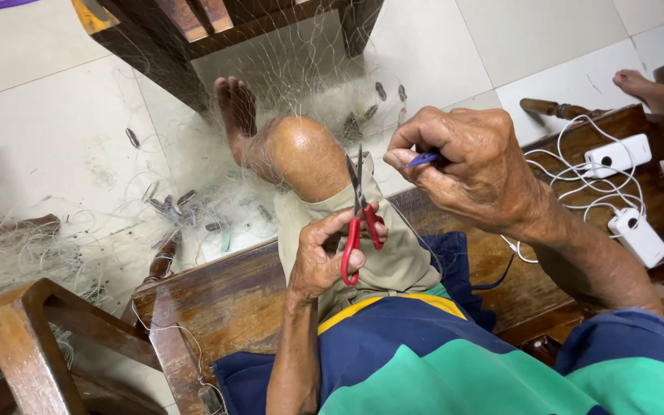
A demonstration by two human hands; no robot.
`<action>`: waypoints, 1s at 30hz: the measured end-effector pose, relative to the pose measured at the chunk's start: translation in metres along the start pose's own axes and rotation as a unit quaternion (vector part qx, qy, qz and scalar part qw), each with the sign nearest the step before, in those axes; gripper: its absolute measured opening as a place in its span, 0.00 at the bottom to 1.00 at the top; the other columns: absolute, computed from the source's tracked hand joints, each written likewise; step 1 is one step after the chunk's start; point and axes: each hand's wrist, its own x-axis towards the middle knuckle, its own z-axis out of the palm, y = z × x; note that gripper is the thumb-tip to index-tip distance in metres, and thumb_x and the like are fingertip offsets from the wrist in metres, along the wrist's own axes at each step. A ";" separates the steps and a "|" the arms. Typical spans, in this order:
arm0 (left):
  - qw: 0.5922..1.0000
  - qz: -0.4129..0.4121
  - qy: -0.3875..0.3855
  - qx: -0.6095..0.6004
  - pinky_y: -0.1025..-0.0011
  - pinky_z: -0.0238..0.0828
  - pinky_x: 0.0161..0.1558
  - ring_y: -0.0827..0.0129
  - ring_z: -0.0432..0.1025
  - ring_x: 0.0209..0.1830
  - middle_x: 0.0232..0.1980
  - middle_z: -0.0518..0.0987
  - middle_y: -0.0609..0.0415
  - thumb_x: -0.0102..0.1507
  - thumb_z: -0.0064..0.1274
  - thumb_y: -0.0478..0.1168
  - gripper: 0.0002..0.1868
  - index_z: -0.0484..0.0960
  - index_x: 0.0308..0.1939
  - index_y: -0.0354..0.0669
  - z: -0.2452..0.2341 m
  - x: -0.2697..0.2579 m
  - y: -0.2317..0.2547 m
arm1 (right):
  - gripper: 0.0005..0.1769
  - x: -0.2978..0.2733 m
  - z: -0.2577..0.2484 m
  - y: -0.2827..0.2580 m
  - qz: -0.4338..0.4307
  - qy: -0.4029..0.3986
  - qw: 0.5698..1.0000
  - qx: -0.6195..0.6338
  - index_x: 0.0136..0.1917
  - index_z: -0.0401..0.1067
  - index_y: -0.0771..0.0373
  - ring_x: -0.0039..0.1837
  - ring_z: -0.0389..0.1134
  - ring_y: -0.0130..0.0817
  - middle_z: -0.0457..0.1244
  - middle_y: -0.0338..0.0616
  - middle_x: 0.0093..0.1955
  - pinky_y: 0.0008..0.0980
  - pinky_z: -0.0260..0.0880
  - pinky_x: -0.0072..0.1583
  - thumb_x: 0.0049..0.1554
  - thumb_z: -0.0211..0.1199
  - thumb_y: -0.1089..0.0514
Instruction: Repairing and untangling a fine-mesh fishing net using a small manual tool
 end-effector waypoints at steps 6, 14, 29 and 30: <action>1.000 -0.001 0.020 0.023 0.63 0.75 0.65 0.62 0.78 0.57 0.55 0.83 0.45 0.64 0.60 0.59 0.36 0.75 0.65 0.33 -0.002 0.008 0.005 | 0.05 -0.002 -0.003 -0.006 0.002 0.000 1.000 0.007 0.44 0.73 0.66 0.35 0.64 0.33 0.67 0.43 0.37 0.31 0.60 0.39 0.63 0.65 0.65; 0.992 -0.034 0.029 -0.116 0.60 0.80 0.59 0.57 0.78 0.53 0.52 0.81 0.43 0.62 0.65 0.56 0.41 0.72 0.66 0.25 -0.005 0.009 -0.001 | 0.07 -0.008 -0.004 -0.004 0.032 -0.001 0.999 0.008 0.43 0.74 0.67 0.35 0.64 0.31 0.67 0.43 0.37 0.31 0.60 0.39 0.63 0.64 0.64; 0.991 -0.019 0.036 -0.125 0.56 0.77 0.63 0.52 0.78 0.55 0.53 0.82 0.38 0.62 0.65 0.53 0.39 0.72 0.65 0.25 -0.017 0.013 -0.002 | 0.06 -0.017 0.002 0.008 0.067 -0.004 0.998 0.008 0.42 0.74 0.65 0.33 0.61 0.28 0.66 0.39 0.35 0.28 0.57 0.37 0.63 0.63 0.63; 0.992 -0.012 0.032 -0.121 0.56 0.78 0.63 0.52 0.78 0.56 0.53 0.82 0.37 0.63 0.65 0.52 0.38 0.72 0.66 0.26 -0.018 0.013 -0.004 | 0.06 -0.018 0.003 0.007 0.065 -0.005 0.998 0.012 0.42 0.74 0.65 0.33 0.61 0.28 0.66 0.39 0.36 0.28 0.58 0.37 0.63 0.63 0.64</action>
